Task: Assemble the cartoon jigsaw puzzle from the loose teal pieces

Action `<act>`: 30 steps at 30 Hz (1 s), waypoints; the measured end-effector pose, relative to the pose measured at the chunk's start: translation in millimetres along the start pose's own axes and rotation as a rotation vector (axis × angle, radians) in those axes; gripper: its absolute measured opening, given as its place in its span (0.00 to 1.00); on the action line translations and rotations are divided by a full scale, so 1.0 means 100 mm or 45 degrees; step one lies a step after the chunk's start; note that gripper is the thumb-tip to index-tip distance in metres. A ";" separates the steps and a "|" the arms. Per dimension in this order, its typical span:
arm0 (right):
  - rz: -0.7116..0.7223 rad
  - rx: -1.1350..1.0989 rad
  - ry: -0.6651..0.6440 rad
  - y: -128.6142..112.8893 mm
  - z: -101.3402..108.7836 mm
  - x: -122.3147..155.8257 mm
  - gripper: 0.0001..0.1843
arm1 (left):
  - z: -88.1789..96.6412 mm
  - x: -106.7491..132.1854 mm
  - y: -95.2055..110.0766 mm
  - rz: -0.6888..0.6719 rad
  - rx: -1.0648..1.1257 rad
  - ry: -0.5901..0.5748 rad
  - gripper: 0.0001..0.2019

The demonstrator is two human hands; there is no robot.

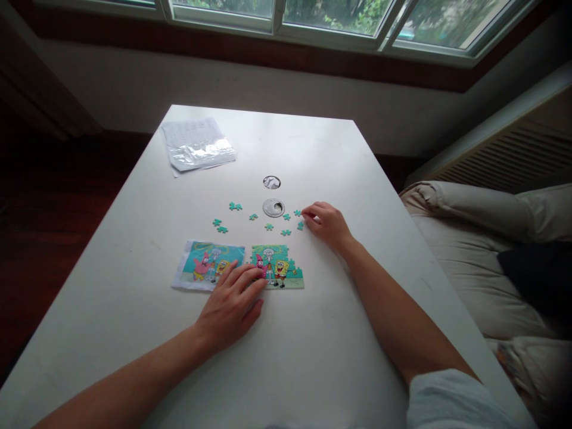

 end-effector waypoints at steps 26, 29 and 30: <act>0.162 0.111 -0.442 -0.88 -0.63 -0.24 0.06 | -0.14 0.00 0.15 -0.159 -0.022 -0.171 0.23; 0.141 0.080 -0.484 -0.88 -0.69 -0.33 0.07 | -0.13 0.00 0.15 -0.161 -0.020 -0.167 0.23; 0.131 0.061 -0.490 -0.88 -0.70 -0.34 0.07 | -0.13 0.00 0.14 -0.161 -0.019 -0.169 0.23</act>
Point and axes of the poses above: each hand's wrist, its own x-axis away from the middle knuckle, its own z-axis out of the back of the hand, y = z × x, the point moved 9 cm from there along -x, towards the middle knuckle, and after that the axes turned 9 degrees about y, right-handed, at the moved point
